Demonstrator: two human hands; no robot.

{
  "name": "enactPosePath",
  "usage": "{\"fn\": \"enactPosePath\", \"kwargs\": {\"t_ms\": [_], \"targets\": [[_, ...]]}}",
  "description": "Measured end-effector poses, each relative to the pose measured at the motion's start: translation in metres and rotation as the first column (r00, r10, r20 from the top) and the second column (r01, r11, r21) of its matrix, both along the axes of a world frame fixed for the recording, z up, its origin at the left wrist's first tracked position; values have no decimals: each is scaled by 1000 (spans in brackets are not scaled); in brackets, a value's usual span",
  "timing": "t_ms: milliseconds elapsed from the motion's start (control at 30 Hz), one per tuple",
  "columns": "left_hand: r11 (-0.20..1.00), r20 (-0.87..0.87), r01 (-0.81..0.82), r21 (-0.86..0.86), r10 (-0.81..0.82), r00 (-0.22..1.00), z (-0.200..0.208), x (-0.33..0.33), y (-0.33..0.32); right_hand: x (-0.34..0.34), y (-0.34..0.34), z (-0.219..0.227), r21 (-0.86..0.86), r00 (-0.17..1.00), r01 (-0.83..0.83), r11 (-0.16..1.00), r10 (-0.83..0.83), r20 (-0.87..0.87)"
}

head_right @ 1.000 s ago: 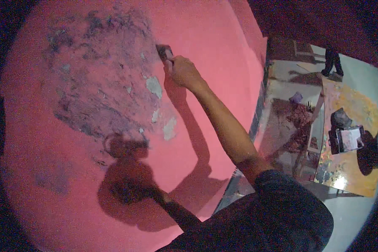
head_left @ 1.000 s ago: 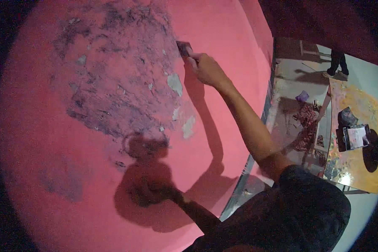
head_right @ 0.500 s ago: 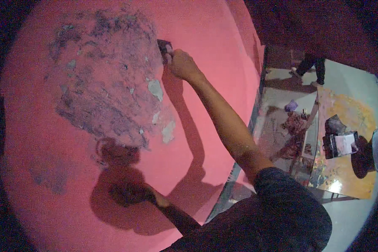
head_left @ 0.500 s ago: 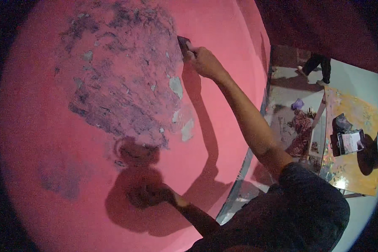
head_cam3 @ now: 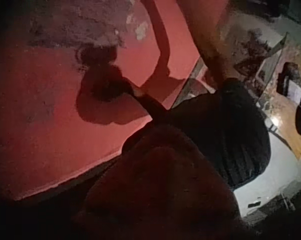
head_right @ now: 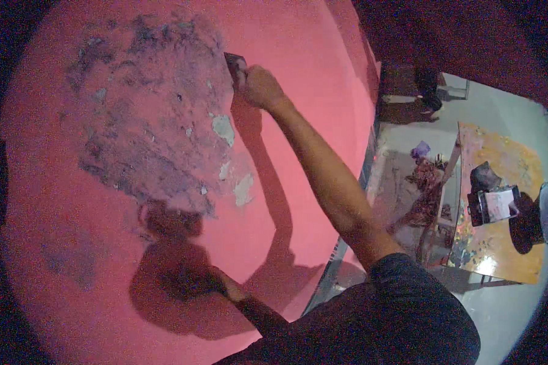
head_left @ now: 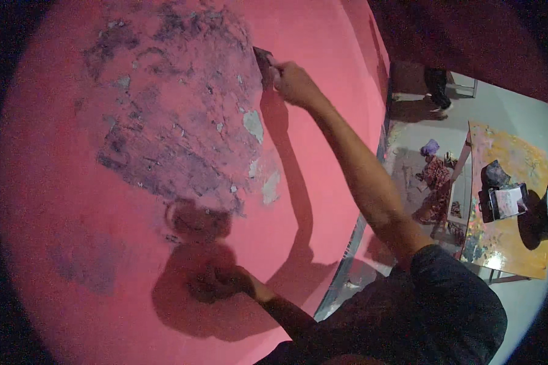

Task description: Scraping paint or residue off a wall surface using a putty knife.

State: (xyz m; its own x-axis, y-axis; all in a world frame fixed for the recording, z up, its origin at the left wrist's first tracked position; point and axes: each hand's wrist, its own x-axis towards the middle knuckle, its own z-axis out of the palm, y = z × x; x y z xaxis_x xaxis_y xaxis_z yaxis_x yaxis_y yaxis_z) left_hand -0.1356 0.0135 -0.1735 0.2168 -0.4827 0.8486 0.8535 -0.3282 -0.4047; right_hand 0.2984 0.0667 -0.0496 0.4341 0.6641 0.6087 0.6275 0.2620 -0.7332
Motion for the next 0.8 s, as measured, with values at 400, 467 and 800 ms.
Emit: {"fn": "enactPosePath", "kwargs": {"t_ms": [400, 467, 800], "targets": [[1000, -24, -22, -13, 21, 999, 11, -2, -2, 3, -19, 28, -60, 999, -39, 997, 37, -30], [1000, -21, -14, -19, 14, 1000, 12, 2, 1, 5, 8, 0, 56, 994, 14, 998, -20, 107], [995, -3, -23, -99, 23, 1000, -7, 10, 2, 29, 2, 22, -18, 998, -67, 998, 67, -12]]}}
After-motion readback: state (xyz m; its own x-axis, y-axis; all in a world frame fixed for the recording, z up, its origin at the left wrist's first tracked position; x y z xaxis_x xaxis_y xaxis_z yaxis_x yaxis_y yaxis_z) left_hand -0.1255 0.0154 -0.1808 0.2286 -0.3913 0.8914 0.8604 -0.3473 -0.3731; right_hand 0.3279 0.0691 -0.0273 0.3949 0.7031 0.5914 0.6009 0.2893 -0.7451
